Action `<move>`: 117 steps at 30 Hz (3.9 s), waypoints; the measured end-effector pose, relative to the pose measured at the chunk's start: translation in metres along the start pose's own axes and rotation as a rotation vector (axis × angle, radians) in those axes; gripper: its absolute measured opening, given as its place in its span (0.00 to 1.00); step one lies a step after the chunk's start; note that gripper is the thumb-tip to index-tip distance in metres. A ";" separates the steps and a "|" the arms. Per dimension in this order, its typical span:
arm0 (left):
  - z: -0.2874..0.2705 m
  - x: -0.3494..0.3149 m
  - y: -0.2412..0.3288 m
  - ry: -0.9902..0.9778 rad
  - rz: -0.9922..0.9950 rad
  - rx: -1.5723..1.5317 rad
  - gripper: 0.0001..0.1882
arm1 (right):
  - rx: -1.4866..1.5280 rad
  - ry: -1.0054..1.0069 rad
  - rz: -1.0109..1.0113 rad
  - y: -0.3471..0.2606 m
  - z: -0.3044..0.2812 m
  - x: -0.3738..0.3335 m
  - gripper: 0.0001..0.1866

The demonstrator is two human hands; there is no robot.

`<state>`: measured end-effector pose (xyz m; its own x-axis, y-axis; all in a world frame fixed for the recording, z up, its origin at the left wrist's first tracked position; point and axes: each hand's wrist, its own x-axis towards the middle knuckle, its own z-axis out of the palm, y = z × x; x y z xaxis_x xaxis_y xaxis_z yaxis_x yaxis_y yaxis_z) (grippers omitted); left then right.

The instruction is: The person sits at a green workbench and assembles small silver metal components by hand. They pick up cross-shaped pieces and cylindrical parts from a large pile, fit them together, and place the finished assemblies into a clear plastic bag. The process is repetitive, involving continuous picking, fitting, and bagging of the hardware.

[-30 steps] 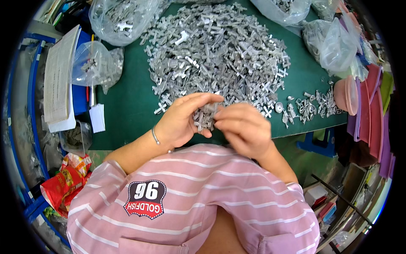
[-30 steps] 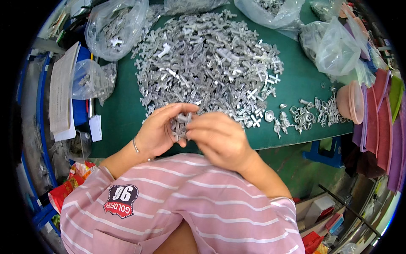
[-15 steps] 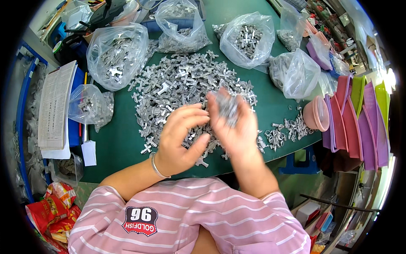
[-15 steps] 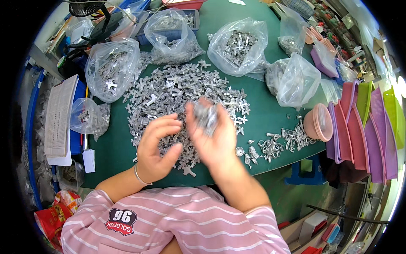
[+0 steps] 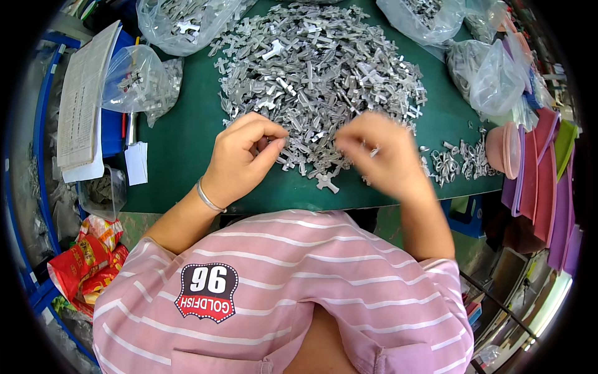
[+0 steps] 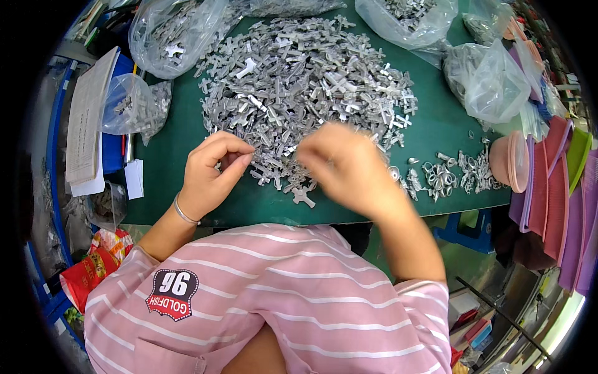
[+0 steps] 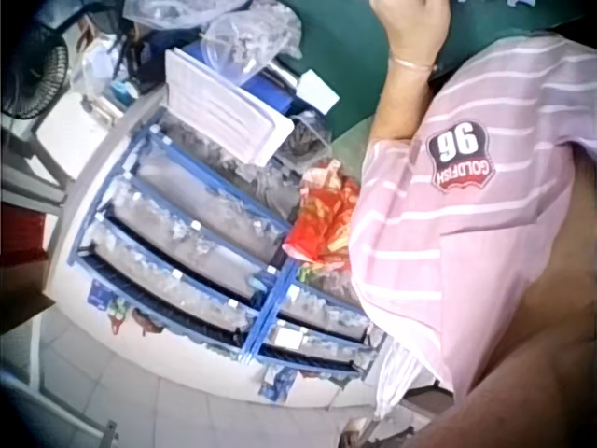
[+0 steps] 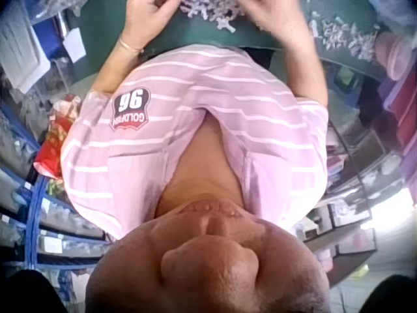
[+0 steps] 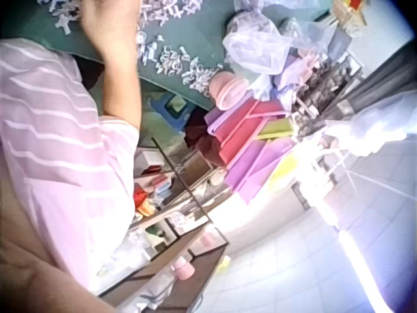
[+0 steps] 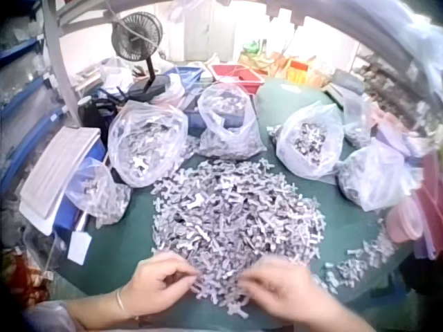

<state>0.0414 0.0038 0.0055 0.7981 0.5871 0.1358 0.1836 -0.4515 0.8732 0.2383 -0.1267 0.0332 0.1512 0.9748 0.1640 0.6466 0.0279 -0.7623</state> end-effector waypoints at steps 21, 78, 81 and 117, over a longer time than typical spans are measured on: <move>0.030 0.002 0.012 -0.188 -0.438 -0.839 0.08 | 1.094 0.351 0.502 0.001 0.048 -0.031 0.08; 0.024 -0.007 0.015 -0.241 -0.623 -0.855 0.08 | 1.142 0.201 0.575 0.002 0.051 -0.038 0.09; 0.025 -0.007 0.013 -0.228 -0.649 -0.915 0.07 | 1.144 0.210 0.538 0.003 0.052 -0.039 0.09; 0.026 -0.006 0.007 -0.335 -0.693 -1.463 0.25 | -0.055 0.279 -0.211 -0.002 0.050 -0.024 0.13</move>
<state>0.0529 -0.0208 -0.0015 0.9159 0.1452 -0.3742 0.0278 0.9070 0.4201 0.1954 -0.1390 -0.0005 0.2037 0.8504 0.4851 0.7233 0.2032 -0.6600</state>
